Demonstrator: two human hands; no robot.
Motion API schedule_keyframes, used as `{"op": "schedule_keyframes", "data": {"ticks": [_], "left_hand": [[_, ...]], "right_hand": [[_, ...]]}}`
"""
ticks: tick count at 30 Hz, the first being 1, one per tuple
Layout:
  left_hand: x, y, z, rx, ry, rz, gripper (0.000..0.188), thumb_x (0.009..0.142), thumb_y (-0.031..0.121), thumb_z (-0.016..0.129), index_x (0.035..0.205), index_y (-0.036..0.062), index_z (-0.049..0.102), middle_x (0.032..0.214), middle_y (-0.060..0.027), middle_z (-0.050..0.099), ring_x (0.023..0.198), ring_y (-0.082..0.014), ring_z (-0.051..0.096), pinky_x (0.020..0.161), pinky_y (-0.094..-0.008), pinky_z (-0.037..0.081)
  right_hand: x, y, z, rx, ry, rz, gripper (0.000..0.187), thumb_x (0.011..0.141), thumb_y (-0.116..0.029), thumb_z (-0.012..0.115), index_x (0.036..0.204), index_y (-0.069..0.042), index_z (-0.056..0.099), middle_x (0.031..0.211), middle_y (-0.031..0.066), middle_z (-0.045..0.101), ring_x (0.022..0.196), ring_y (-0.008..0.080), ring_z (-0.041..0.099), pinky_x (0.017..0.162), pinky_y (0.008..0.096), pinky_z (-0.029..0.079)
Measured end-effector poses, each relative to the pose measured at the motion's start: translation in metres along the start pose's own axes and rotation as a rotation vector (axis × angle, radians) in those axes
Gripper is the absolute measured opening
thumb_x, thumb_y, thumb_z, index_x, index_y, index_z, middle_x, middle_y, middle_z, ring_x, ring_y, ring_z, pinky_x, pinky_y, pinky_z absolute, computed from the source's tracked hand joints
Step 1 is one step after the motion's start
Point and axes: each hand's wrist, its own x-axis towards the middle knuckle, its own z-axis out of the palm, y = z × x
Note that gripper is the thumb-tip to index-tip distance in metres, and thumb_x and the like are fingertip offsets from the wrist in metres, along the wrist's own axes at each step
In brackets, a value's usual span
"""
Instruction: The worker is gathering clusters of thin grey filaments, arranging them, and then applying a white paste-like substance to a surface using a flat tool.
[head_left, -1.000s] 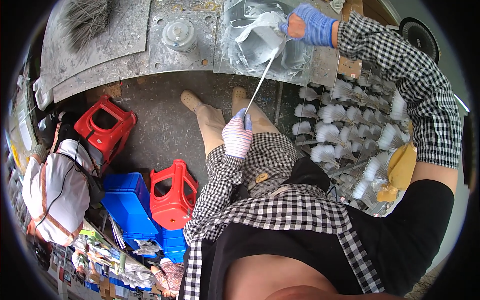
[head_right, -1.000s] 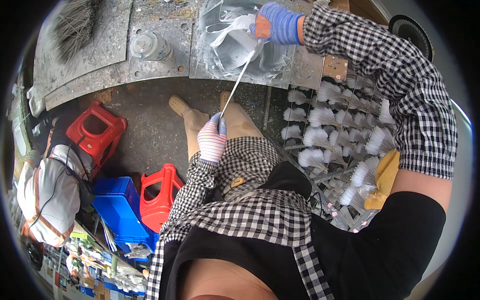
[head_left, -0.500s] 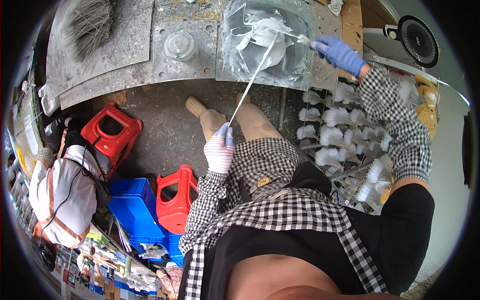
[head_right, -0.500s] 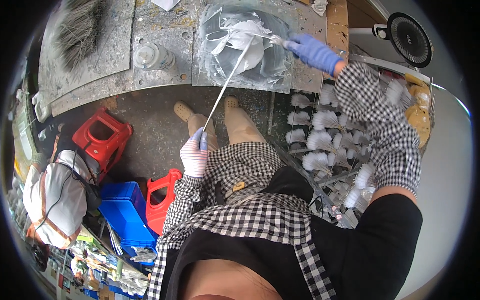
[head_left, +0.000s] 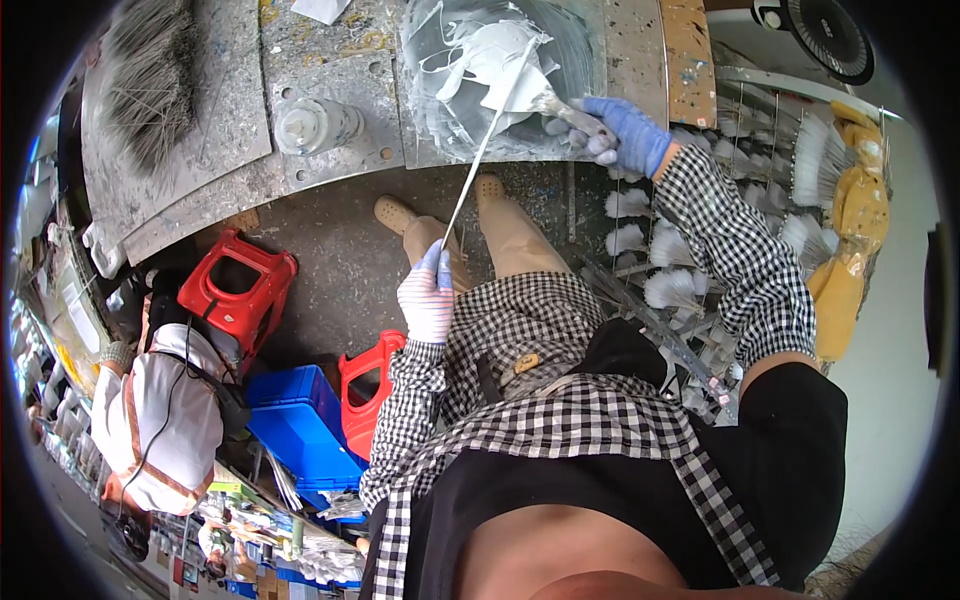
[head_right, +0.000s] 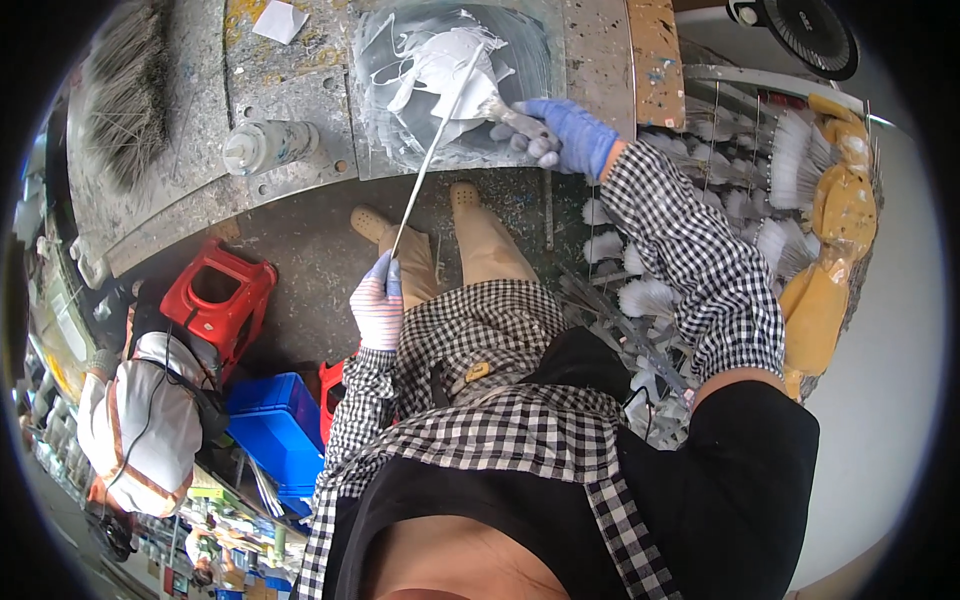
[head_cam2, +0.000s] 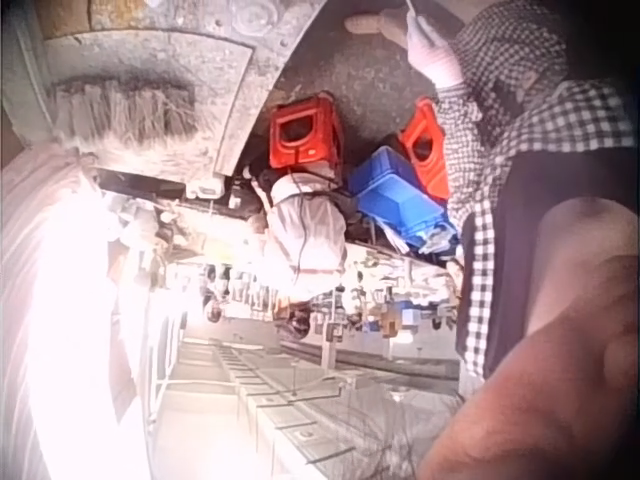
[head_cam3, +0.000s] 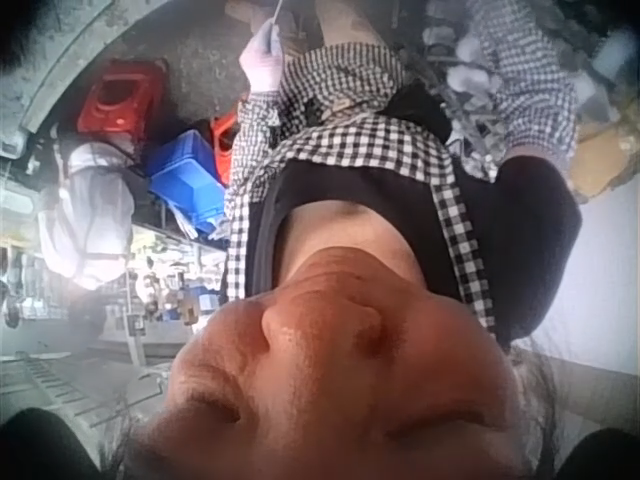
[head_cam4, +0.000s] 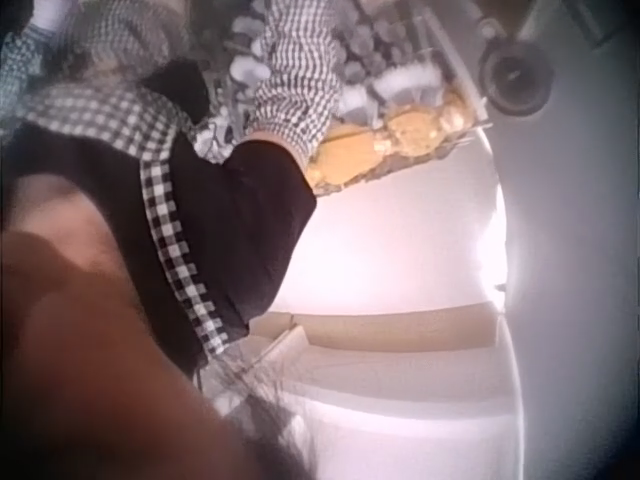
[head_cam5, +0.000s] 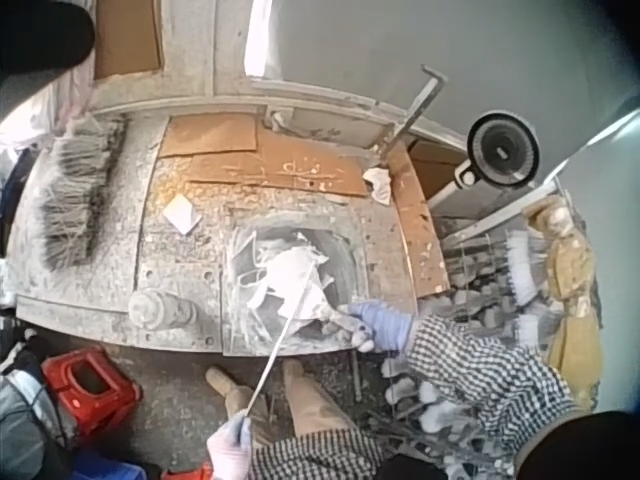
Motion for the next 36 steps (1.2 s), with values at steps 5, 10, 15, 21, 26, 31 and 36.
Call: {"op": "schedule_keyframes", "data": {"ticks": [5,10,15,21,26,31,36], "left_hand": [[0.016,-0.012,0.007,0.028,-0.031,0.003,0.021,0.092,0.010,0.065,0.112,0.0049,0.069,0.093,-0.0190,0.071,0.080,-0.0312,0.071,0.072,-0.0358,0.056],[0.031,-0.021,0.009,0.108,-0.039,0.034,0.022,0.093,0.013,0.064,0.114,0.0074,0.069,0.093,-0.0188,0.070,0.079,-0.0328,0.070,0.071,-0.0377,0.056],[0.033,-0.025,0.008,0.170,-0.060,-0.011,0.021,0.094,0.015,0.063,0.112,0.0076,0.070,0.095,-0.0173,0.071,0.082,-0.0319,0.071,0.073,-0.0362,0.056],[0.033,-0.022,0.002,0.104,-0.010,0.022,0.020,0.093,0.013,0.064,0.111,0.0062,0.071,0.098,-0.0172,0.072,0.084,-0.0309,0.072,0.075,-0.0356,0.057],[0.038,-0.016,-0.004,0.044,-0.015,0.020,0.021,0.092,0.012,0.065,0.111,0.0045,0.070,0.098,-0.0176,0.072,0.086,-0.0304,0.072,0.075,-0.0354,0.057],[0.043,-0.021,0.001,-0.007,0.013,0.031,0.020,0.093,0.012,0.064,0.111,0.0038,0.070,0.097,-0.0185,0.072,0.086,-0.0308,0.072,0.075,-0.0353,0.056],[0.048,-0.007,-0.003,-0.009,-0.044,0.035,0.021,0.093,0.013,0.064,0.112,0.0039,0.070,0.096,-0.0191,0.072,0.085,-0.0310,0.072,0.074,-0.0355,0.056]], "right_hand": [[-0.005,-0.010,0.014,-0.085,-0.023,-0.025,0.050,0.102,-0.034,0.043,0.120,0.010,0.057,0.066,0.0028,0.057,0.038,0.0045,0.043,0.029,0.0187,0.038],[-0.026,-0.011,0.007,-0.120,-0.002,-0.025,0.050,0.102,-0.035,0.043,0.119,0.010,0.057,0.067,0.0010,0.056,0.039,0.0030,0.043,0.029,0.0181,0.037],[-0.049,-0.001,-0.004,-0.306,0.138,-0.171,0.047,0.100,-0.040,0.049,0.115,0.003,0.061,0.066,0.0004,0.060,0.036,0.0033,0.042,0.029,0.0196,0.034],[-0.048,0.035,-0.058,-1.727,0.638,-0.523,0.036,0.093,-0.037,0.054,0.108,-0.004,0.058,0.082,0.0192,0.068,0.080,0.0388,0.065,0.078,0.0462,0.051],[-0.037,0.062,-0.092,-1.892,0.635,-0.637,0.034,0.093,-0.035,0.053,0.110,-0.005,0.059,0.088,0.0175,0.068,0.083,0.0363,0.066,0.075,0.0470,0.052],[-0.007,0.060,-0.060,-1.933,0.474,-0.853,0.031,0.093,-0.030,0.050,0.107,-0.004,0.059,0.088,0.0174,0.067,0.083,0.0346,0.066,0.075,0.0471,0.053],[-0.006,0.083,-0.005,-1.932,0.508,-0.523,0.027,0.092,-0.027,0.047,0.099,-0.004,0.060,0.081,0.0168,0.069,0.077,0.0344,0.068,0.067,0.0463,0.054]]}}
